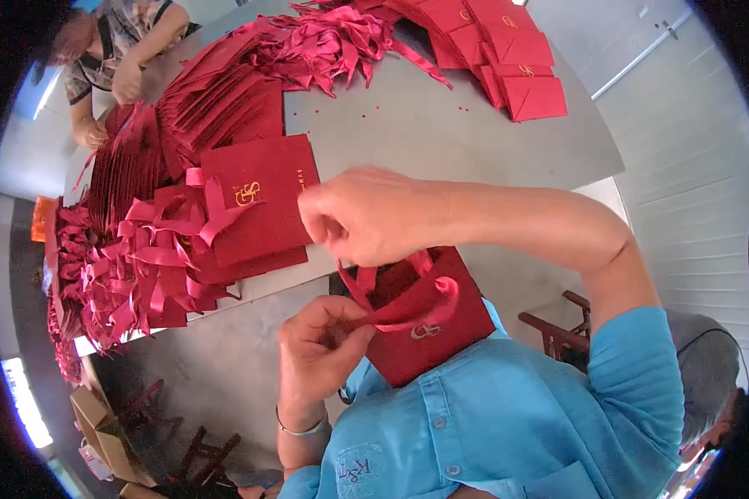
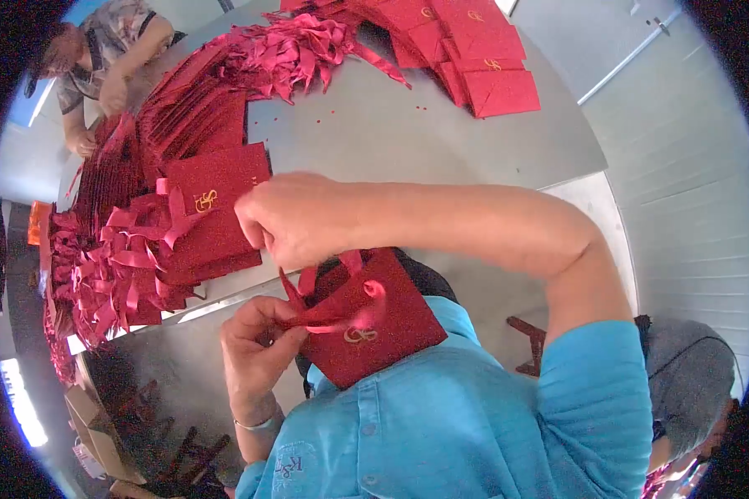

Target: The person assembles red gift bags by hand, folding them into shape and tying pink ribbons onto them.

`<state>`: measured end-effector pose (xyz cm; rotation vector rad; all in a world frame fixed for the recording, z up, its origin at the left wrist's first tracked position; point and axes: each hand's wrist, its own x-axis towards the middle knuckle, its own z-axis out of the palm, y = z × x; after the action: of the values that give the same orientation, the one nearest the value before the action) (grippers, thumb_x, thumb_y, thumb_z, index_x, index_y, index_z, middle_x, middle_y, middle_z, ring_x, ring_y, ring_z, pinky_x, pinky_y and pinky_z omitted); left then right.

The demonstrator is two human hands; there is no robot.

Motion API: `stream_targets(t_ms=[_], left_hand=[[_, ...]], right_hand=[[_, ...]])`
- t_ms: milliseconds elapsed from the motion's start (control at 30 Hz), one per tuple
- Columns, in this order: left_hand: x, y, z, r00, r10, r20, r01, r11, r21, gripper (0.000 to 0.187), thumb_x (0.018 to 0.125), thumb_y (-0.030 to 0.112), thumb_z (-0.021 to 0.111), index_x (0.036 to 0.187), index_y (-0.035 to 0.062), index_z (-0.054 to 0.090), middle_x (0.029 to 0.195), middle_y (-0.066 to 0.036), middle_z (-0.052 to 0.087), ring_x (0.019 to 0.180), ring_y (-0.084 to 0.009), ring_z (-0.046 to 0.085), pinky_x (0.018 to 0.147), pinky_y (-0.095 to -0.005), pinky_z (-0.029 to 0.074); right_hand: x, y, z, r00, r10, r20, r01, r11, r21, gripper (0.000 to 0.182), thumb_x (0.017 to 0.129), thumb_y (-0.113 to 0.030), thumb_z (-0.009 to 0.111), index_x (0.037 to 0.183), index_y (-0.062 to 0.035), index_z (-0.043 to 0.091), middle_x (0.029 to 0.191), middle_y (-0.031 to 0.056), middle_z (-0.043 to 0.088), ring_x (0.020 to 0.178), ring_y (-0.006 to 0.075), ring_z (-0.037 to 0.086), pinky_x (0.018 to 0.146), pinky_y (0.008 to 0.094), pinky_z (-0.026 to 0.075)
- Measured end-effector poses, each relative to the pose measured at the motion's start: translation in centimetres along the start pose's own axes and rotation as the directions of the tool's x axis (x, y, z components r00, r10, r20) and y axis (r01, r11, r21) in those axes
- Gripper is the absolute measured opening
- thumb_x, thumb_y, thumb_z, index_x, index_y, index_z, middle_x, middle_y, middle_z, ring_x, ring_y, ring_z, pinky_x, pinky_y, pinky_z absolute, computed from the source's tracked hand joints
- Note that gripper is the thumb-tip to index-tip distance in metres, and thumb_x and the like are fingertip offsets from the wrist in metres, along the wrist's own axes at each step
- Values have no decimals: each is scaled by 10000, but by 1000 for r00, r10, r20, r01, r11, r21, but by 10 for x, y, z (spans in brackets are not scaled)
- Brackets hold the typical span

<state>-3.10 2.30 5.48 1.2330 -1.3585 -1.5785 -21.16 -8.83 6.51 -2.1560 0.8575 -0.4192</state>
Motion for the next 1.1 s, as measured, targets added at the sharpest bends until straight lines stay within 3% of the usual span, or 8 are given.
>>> stream_targets(t_ms=[67, 333, 400, 533, 667, 900, 1000, 1100], left_hand=[[0, 1, 2, 1000, 23, 1, -23, 999, 31, 136, 752, -56, 692, 846, 11, 620, 676, 59, 574, 562, 22, 462, 489, -156, 352], [4, -12, -3, 1000, 7, 16, -7, 1000, 19, 141, 760, -51, 685, 875, 12, 633, 699, 52, 591, 576, 16, 478, 496, -154, 365], [7, -15, 0, 1000, 6, -25, -5, 1000, 29, 142, 762, -47, 684, 882, 11, 635, 698, 55, 590, 578, 16, 481, 495, -155, 365], [6, -27, 0, 994, 16, -107, -12, 999, 38, 194, 750, -54, 687, 928, 11, 643, 749, 38, 608, 589, 8, 475, 514, -165, 378], [7, -41, 3, 950, 284, -128, -236, 924, 302, 273, 709, -61, 702, 964, 24, 651, 858, -6, 634, 578, 2, 450, 505, -172, 365], [-2, -60, 10, 938, 206, -279, -109, 938, 328, 359, 749, 25, 706, 1096, 20, 611, 1027, -80, 623, 677, -65, 534, 641, -221, 444], [1, -71, 15, 971, 87, -224, -106, 992, -75, 390, 809, 109, 712, 1145, -20, 560, 1066, -100, 611, 798, -91, 604, 702, -235, 485], [11, -65, 16, 950, -289, 116, 291, 693, -659, 322, 877, 176, 658, 1101, -41, 577, 1063, -114, 632, 877, -142, 637, 808, -277, 503]], right_hand=[[3, 0, -2, 964, 13, -264, -92, 953, -290, 145, 724, -29, 616, 861, -51, 575, 758, 112, 649, 687, 299, 637, 604, 408, 497], [-12, 23, 7, 886, -46, -462, -7, 994, -112, 155, 791, -97, 650, 929, -68, 585, 828, 87, 666, 740, 252, 660, 629, 350, 526], [-32, 21, 0, 721, -137, -680, -11, 978, -208, 144, 806, -100, 665, 925, -50, 601, 832, 62, 662, 701, 205, 637, 602, 323, 511], [-99, 7, -1, 765, 443, -467, -336, 894, 297, 147, 851, -127, 665, 868, -12, 575, 705, -10, 547, 649, 57, 494, 560, 231, 412], [-141, 3, 37, 762, 580, -289, -484, 806, 342, 177, 866, -165, 669, 841, -16, 577, 669, -15, 535, 644, 40, 481, 557, 243, 408], [-152, 14, 58, 777, 596, -203, -324, 655, 683, 183, 855, -178, 703, 834, -59, 565, 688, -62, 506, 612, 13, 434, 520, 204, 350], [-152, 21, 61, 763, 617, -193, -362, 655, 663, 185, 857, -183, 703, 831, -61, 567, 681, -63, 505, 603, 12, 433, 518, 201, 350], [-148, 25, 59, 757, 641, -127, -398, 606, 689, 162, 860, -163, 692, 827, -59, 573, 672, -61, 517, 591, 14, 446, 513, 202, 358]])
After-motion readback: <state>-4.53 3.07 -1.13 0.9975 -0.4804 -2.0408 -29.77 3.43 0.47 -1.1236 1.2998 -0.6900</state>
